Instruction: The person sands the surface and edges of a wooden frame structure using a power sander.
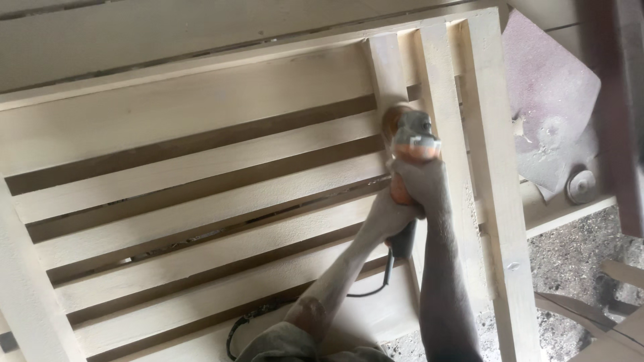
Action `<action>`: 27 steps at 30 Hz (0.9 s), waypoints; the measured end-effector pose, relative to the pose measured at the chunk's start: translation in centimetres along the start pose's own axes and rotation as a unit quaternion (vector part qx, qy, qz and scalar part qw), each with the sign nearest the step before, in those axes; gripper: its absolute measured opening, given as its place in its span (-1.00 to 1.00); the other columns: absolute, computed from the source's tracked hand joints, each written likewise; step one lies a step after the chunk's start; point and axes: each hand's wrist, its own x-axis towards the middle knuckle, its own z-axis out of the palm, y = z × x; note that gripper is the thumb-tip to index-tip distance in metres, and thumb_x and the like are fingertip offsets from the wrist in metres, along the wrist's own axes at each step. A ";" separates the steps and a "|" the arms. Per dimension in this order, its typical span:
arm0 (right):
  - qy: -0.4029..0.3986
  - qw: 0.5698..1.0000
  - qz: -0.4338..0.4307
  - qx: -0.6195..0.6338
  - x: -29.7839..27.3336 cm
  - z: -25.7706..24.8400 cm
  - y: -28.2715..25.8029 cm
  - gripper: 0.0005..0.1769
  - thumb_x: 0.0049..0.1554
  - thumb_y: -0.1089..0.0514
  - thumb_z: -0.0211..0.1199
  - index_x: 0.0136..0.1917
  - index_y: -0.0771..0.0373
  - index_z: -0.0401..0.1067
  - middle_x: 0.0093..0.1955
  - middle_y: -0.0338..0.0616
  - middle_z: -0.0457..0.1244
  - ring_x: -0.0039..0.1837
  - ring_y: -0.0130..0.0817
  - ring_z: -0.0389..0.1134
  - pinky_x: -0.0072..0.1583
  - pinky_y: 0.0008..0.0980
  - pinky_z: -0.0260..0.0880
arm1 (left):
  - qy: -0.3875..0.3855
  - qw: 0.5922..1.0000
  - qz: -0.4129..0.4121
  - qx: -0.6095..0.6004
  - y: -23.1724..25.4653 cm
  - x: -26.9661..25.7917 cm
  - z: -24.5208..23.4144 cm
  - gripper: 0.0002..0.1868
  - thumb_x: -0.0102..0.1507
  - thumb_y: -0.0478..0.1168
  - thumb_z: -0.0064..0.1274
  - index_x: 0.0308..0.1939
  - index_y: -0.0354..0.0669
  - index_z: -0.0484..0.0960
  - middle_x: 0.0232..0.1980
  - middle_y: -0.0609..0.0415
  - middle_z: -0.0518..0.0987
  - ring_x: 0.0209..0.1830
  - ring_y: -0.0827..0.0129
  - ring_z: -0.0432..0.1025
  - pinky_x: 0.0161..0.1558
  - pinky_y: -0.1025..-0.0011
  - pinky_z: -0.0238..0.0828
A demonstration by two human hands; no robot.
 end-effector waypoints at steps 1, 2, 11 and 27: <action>-0.002 0.999 -0.025 0.020 0.4 0.2 -0.6 -0.37 -0.15 0.06 0.41 0.16 0.40 0.48 0.03 0.14 0.40 0.08 -0.12 0.49 0.06 -0.23 0.56 | 0.005 1.000 -0.006 -0.004 0.5 0.7 -0.6 -0.65 0.03 -0.27 0.31 -0.14 -0.24 0.60 -0.26 0.06 0.65 -0.28 0.31 0.58 -0.15 0.28 0.61; -0.001 1.000 -0.015 0.006 0.9 0.4 -1.3 -0.36 -0.15 0.04 0.43 0.16 0.41 0.48 0.03 0.14 0.41 0.08 -0.12 0.50 0.07 -0.23 0.56 | 0.010 1.000 -0.013 -0.008 1.1 1.4 -1.1 -0.65 0.03 -0.27 0.31 -0.13 -0.23 0.60 -0.27 0.07 0.65 -0.28 0.32 0.58 -0.15 0.29 0.61; -0.015 0.996 -0.019 -0.083 9.7 1.4 -7.5 -0.26 -0.12 -0.05 0.44 0.22 0.44 0.46 0.09 0.17 0.40 0.13 -0.08 0.49 0.13 -0.23 0.57 | 0.019 0.998 0.027 -0.060 6.5 8.1 -4.7 -0.66 0.02 -0.23 0.29 -0.18 -0.29 0.60 -0.35 0.07 0.60 -0.40 0.34 0.51 -0.24 0.30 0.56; -0.050 0.997 -0.026 -0.047 7.8 2.0 -7.8 -0.36 -0.07 0.02 0.40 0.25 0.33 0.48 0.09 0.10 0.40 0.13 -0.13 0.49 0.13 -0.22 0.56 | 0.030 0.998 -0.002 -0.048 6.0 6.4 -4.5 -0.65 0.08 -0.26 0.27 -0.11 -0.37 0.58 -0.30 0.00 0.59 -0.38 0.31 0.51 -0.24 0.29 0.57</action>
